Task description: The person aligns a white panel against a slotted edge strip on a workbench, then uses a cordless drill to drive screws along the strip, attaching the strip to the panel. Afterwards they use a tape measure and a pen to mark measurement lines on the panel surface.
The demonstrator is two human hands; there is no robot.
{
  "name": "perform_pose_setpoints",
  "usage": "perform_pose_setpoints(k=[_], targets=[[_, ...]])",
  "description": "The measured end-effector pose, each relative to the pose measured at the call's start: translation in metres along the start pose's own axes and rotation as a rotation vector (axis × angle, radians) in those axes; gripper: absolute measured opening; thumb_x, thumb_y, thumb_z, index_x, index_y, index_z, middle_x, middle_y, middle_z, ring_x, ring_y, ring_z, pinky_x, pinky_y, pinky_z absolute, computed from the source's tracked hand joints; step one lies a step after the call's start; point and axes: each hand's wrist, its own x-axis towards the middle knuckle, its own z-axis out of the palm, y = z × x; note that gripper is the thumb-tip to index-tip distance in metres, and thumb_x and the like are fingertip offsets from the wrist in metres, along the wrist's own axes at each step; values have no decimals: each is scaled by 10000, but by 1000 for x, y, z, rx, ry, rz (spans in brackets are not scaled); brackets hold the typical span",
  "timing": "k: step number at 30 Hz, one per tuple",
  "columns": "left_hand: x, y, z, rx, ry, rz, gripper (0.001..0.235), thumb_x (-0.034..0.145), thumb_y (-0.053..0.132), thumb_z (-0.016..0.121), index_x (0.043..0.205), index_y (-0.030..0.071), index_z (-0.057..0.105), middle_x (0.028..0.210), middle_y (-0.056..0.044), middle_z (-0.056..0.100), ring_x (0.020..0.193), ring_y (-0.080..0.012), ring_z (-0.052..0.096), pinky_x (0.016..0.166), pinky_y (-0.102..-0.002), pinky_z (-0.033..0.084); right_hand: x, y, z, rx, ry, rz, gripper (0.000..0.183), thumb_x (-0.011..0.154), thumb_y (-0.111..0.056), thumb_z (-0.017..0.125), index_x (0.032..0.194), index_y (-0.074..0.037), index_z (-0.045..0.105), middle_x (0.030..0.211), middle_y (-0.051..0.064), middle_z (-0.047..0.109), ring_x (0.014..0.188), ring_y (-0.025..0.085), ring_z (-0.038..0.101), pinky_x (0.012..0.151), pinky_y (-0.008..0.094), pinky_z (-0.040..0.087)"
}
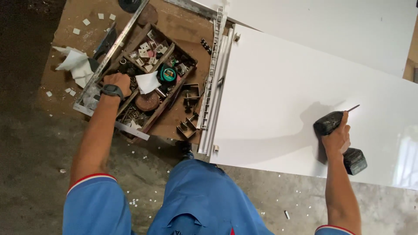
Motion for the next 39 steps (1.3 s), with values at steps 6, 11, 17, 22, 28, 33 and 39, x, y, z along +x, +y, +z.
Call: perform_pose_setpoints(k=[6,11,17,22,28,33,39], targets=[[-8,1,-14,-100,-94,-107,317,855,300,801,836,-16,807,805,-187,757,763,-338,738,774,-474,619,0,9,4,33,-30,25,1219,769,-118,866,1733,-248,130,1285,251,563,1154,455,624,950,546,525],[-36,-31,-16,-703,486,-2,279,781,267,829,868,14,751,826,-200,716,745,-387,671,699,-504,546,2,2,3,-3,-62,41,1246,748,-65,836,1753,-284,134,1357,247,560,1184,463,616,978,560,506],[-40,-43,-4,-755,727,34,198,922,236,852,964,50,796,886,-210,729,787,-379,686,720,-495,546,-3,3,2,8,-21,-20,1135,849,-175,854,1706,-243,113,1342,297,556,1159,498,615,965,574,505],[-23,-18,19,-481,385,45,198,791,27,758,978,79,797,844,-204,744,744,-309,735,691,-463,579,-6,-6,-8,21,-32,-8,1101,889,-241,869,1696,-234,120,1326,309,556,1144,509,615,967,585,497],[4,-4,18,27,282,89,81,845,104,775,855,29,806,852,-215,752,787,-315,745,730,-447,594,-5,-10,-12,30,-16,28,1180,809,-211,890,1698,-267,117,1337,285,554,1162,502,609,977,575,500],[3,6,-3,4,95,1,272,889,213,770,820,-50,783,793,-241,761,733,-340,764,687,-442,629,1,1,1,8,-21,48,1237,777,-141,871,1741,-287,111,1325,254,565,1156,480,622,973,564,509],[-50,-5,-40,-261,264,-118,167,845,168,787,878,4,772,857,-249,725,785,-388,708,705,-480,563,0,-3,-2,-27,-44,73,1245,758,-95,858,1746,-274,122,1294,240,567,1161,456,621,973,544,516]])
